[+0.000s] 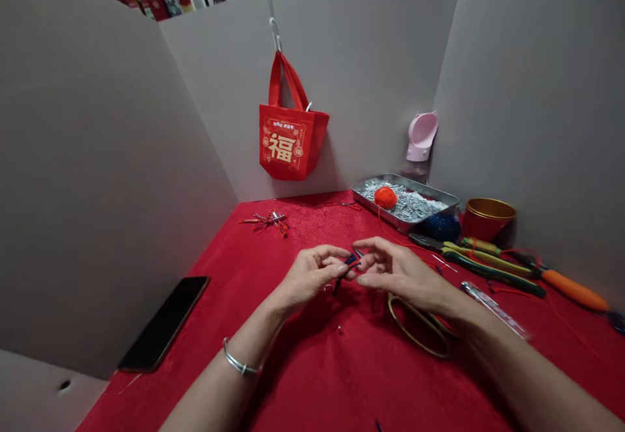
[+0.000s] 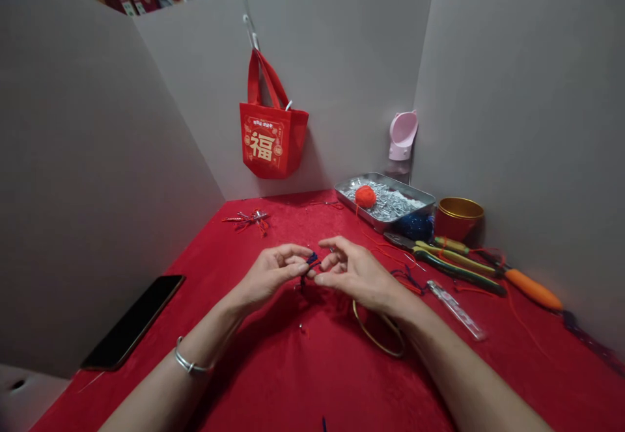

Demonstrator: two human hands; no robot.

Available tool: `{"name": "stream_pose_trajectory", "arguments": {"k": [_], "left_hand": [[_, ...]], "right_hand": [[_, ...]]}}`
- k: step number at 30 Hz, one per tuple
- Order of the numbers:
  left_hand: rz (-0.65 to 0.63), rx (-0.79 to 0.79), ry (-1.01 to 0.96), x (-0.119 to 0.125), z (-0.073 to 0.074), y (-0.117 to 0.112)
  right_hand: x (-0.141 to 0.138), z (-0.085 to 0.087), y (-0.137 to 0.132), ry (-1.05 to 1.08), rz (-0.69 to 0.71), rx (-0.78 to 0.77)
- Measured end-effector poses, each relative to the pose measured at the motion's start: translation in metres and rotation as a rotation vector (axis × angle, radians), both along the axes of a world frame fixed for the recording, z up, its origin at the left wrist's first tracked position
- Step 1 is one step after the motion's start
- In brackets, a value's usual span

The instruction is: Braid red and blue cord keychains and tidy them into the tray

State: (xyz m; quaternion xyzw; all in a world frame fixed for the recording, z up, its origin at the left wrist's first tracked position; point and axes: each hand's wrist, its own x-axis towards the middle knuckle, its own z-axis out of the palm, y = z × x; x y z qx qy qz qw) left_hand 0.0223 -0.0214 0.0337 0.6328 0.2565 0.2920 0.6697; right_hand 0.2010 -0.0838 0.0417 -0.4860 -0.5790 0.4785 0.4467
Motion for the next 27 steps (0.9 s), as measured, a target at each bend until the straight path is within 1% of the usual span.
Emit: {"name": "stream_pose_trajectory", "arguments": {"k": [5,14,17,20,23,25,27], "left_hand": [[0.060,0.023,-0.032,-0.001,0.009,-0.007],[0.055,0.075,0.007,0.001,0.007,-0.010],[0.017,0.067,0.004,0.001,0.009,-0.011],[-0.073,0.043,0.022,0.000,0.012,-0.013],[-0.146,0.071,0.069,0.000,0.012,-0.014],[-0.129,0.131,0.112,0.001,0.011,-0.012],[-0.078,0.193,0.164,0.002,0.010,-0.010]], "right_hand": [[-0.007,-0.002,0.002,0.123,-0.063,-0.007],[-0.015,-0.003,0.000,0.183,-0.092,0.056],[-0.016,-0.002,-0.001,0.177,-0.097,0.095],[-0.015,-0.001,-0.002,0.182,-0.084,0.121],[-0.013,0.000,-0.003,0.163,-0.095,0.147],[-0.012,0.001,-0.003,0.126,-0.092,0.166],[-0.011,0.001,-0.003,0.083,-0.081,0.188]]}}
